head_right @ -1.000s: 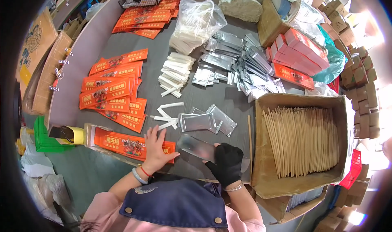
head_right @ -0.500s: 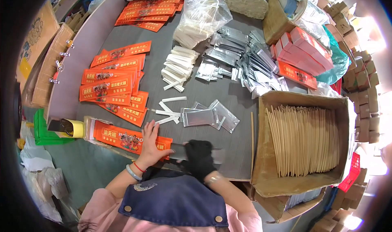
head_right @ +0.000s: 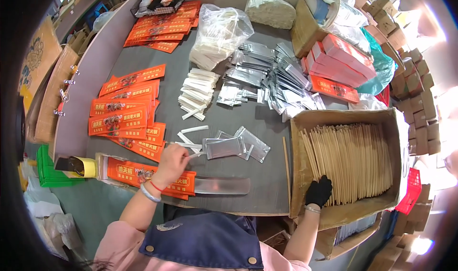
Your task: Inserting pairs of chopsticks into plastic sleeves and then into red retail boxes.
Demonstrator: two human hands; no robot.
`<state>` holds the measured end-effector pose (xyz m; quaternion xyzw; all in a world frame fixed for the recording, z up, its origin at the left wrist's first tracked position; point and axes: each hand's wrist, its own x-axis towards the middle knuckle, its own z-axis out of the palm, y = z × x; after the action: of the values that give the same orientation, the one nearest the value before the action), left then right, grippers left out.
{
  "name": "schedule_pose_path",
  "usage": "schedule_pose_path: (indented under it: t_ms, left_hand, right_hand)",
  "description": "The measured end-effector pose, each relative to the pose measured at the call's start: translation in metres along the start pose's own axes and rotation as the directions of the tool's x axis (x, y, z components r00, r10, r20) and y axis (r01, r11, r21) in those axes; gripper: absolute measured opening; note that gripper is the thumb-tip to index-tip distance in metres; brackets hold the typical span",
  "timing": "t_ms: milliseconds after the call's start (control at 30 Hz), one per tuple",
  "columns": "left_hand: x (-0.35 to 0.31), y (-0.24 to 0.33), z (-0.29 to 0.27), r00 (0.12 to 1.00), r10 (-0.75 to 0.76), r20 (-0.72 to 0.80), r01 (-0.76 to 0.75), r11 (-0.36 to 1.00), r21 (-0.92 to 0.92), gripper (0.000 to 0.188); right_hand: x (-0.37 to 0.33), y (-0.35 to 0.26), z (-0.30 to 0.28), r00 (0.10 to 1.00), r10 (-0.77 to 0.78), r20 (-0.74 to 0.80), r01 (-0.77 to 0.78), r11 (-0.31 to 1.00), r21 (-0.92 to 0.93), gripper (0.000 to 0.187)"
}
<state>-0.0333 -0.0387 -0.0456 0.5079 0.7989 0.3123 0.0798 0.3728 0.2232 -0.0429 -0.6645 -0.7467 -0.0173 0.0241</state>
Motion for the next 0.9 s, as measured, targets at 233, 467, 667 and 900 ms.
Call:
schedule_pose_path:
  t_ms: [233, 467, 667, 900]
  left_hand:
    - [0.038, 0.043, 0.044, 1.0, 0.016, 0.022, -0.019, 0.989, 0.146, 0.026]
    - [0.047, 0.038, 0.046, 0.992, 0.126, -0.004, -0.125, 0.989, 0.082, 0.027]
    - [0.024, 0.055, 0.008, 0.897, -0.031, 0.441, 0.178, 0.939, -0.295, 0.022]
    - [-0.042, 0.051, -0.016, 0.99, 0.033, 0.136, -0.025, 0.998, -0.061, 0.051]
  right_hand:
    - [-0.003, -0.019, 0.002, 0.995, -0.092, 0.042, 0.1, 0.966, -0.239, 0.022]
    - [0.006, 0.004, 0.013, 0.993, -0.088, -0.079, 0.079, 0.992, -0.102, 0.025]
    - [-0.025, -0.057, -0.044, 0.899, -0.382, -0.212, 0.433, 0.844, 0.316, 0.017]
    - [-0.068, -0.11, -0.049, 0.587, -0.797, 0.146, 0.564, 0.531, 0.633, 0.026]
